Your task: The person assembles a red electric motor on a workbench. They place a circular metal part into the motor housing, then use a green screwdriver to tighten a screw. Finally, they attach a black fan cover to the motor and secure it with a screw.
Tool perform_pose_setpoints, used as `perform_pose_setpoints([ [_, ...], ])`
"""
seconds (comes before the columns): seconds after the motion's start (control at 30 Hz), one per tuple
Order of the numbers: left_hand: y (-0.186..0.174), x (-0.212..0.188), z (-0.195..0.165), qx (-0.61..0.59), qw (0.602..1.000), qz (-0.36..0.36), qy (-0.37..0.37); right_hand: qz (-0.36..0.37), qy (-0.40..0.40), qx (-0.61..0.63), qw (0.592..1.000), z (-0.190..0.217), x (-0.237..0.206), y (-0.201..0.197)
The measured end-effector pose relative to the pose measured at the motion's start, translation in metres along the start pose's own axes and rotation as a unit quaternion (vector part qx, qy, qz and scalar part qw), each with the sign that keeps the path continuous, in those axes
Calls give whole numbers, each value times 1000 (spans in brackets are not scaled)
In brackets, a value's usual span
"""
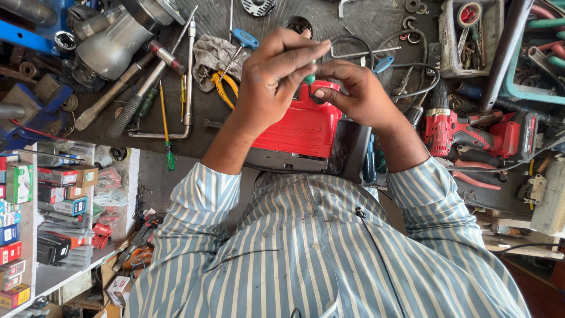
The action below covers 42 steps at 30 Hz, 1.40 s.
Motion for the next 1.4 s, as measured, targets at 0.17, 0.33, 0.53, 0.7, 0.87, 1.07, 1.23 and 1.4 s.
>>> perform_pose_setpoints([
  [0.17,-5,7,-13,65,995,16,72,14,71,83,994,4,1,2],
  [0.33,3,5,-13,35,998,-42,-7,-58,13,-42,997,17,16,5],
  [0.53,4,11,-9,49,999,1,11,-79,-15,-65,995,27,21,10],
  [0.7,-2,13,-10,100,990,57,80,-29,83,55,995,20,17,7],
  [0.87,9,12,-6,33,996,36,-75,-63,-77,-102,990,26,24,7],
  [1.07,4,20,-16,23,999,38,11,13,43,29,999,24,22,-9],
  [1.23,8,21,-18,28,999,23,-3,-39,-46,-107,992,29,29,-7],
  [1.4,3,22,-15,89,995,46,-1,40,66,-7,997,25,26,-13],
])
Point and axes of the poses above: each hand's wrist, its own x-axis towards the middle knuckle, its own y-axis out of the palm, z = x × y, the point moved 3 cm from there along x, towards the middle knuckle
